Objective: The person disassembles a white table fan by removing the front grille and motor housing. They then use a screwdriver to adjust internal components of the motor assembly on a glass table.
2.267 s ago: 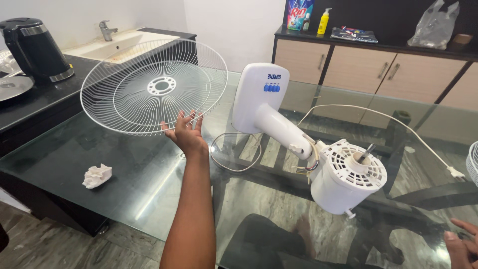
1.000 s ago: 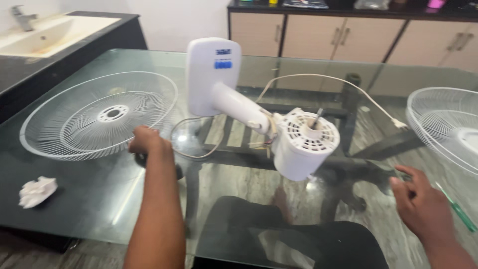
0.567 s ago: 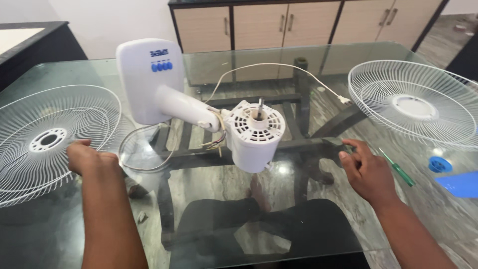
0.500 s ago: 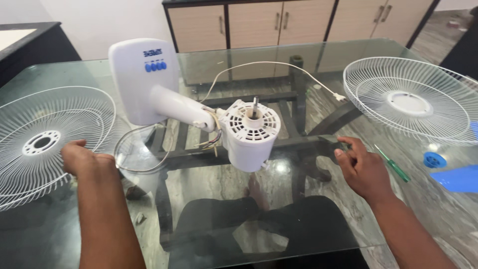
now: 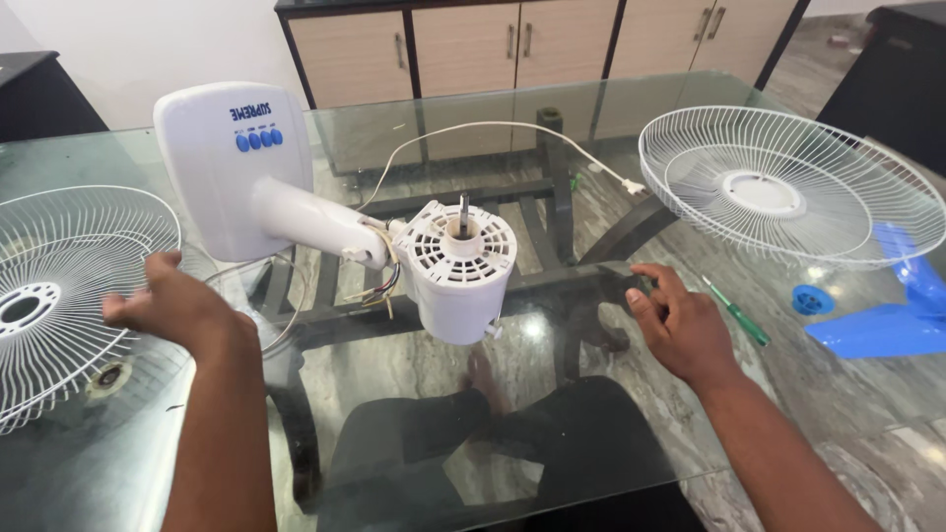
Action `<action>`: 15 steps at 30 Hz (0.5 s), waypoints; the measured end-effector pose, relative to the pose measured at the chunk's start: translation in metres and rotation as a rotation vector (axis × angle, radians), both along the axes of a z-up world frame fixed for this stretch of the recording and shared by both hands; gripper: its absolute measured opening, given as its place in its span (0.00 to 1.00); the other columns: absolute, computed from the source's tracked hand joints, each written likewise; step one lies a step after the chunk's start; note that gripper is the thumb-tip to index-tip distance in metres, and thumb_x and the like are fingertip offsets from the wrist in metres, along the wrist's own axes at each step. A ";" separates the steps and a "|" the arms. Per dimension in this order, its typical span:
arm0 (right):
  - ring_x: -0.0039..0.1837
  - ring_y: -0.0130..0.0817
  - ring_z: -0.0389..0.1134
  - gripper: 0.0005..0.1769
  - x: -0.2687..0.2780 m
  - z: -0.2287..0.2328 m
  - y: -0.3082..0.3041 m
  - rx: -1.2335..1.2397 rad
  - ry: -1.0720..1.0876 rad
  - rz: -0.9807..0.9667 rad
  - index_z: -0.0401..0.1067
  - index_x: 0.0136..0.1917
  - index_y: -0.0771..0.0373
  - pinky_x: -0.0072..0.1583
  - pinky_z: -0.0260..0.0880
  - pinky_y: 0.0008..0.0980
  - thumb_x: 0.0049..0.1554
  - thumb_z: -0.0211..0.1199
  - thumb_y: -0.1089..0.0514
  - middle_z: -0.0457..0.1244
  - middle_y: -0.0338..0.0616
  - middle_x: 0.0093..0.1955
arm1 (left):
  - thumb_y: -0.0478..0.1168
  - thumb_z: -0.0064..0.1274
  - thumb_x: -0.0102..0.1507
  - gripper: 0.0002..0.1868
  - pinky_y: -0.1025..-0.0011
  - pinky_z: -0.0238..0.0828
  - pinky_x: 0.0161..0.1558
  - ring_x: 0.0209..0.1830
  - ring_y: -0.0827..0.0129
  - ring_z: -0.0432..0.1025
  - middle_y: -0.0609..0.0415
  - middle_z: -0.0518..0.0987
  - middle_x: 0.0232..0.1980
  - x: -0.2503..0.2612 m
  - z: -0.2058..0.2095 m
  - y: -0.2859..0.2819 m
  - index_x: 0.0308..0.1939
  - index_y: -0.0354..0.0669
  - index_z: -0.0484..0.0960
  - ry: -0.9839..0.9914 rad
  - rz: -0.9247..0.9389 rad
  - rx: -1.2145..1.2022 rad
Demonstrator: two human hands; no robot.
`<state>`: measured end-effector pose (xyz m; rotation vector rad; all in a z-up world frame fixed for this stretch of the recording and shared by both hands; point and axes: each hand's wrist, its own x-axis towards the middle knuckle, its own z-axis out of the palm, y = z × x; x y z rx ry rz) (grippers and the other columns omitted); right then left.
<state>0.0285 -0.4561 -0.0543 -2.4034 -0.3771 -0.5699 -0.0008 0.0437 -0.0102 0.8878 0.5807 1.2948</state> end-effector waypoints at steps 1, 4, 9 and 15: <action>0.27 0.43 0.63 0.22 0.000 -0.001 0.001 0.004 0.010 -0.005 0.69 0.66 0.57 0.37 0.62 0.44 0.60 0.58 0.49 0.60 0.46 0.24 | 0.33 0.51 0.59 0.38 0.56 0.67 0.68 0.67 0.55 0.64 0.39 0.62 0.67 -0.001 0.002 -0.008 0.70 0.39 0.50 0.030 -0.002 0.184; 0.27 0.43 0.63 0.22 0.000 -0.002 0.002 0.012 -0.016 0.007 0.69 0.65 0.57 0.37 0.62 0.43 0.60 0.59 0.50 0.59 0.46 0.24 | 0.36 0.51 0.69 0.29 0.57 0.70 0.72 0.66 0.54 0.69 0.43 0.69 0.66 -0.003 0.003 -0.050 0.72 0.36 0.60 0.113 -0.012 0.768; 0.30 0.38 0.67 0.24 -0.006 0.005 0.021 0.002 -0.032 0.031 0.70 0.65 0.55 0.38 0.66 0.39 0.57 0.63 0.48 0.63 0.42 0.27 | 0.40 0.51 0.67 0.32 0.56 0.56 0.79 0.78 0.49 0.63 0.39 0.68 0.76 -0.007 0.007 -0.110 0.74 0.33 0.62 0.058 -0.305 1.240; 0.53 0.39 0.71 0.47 -0.001 0.032 0.091 0.179 0.044 0.306 0.58 0.75 0.56 0.55 0.71 0.37 0.49 0.72 0.42 0.68 0.45 0.52 | 0.48 0.58 0.65 0.39 0.52 0.49 0.76 0.79 0.43 0.57 0.34 0.66 0.75 -0.003 -0.002 -0.127 0.75 0.33 0.63 0.259 -0.577 1.480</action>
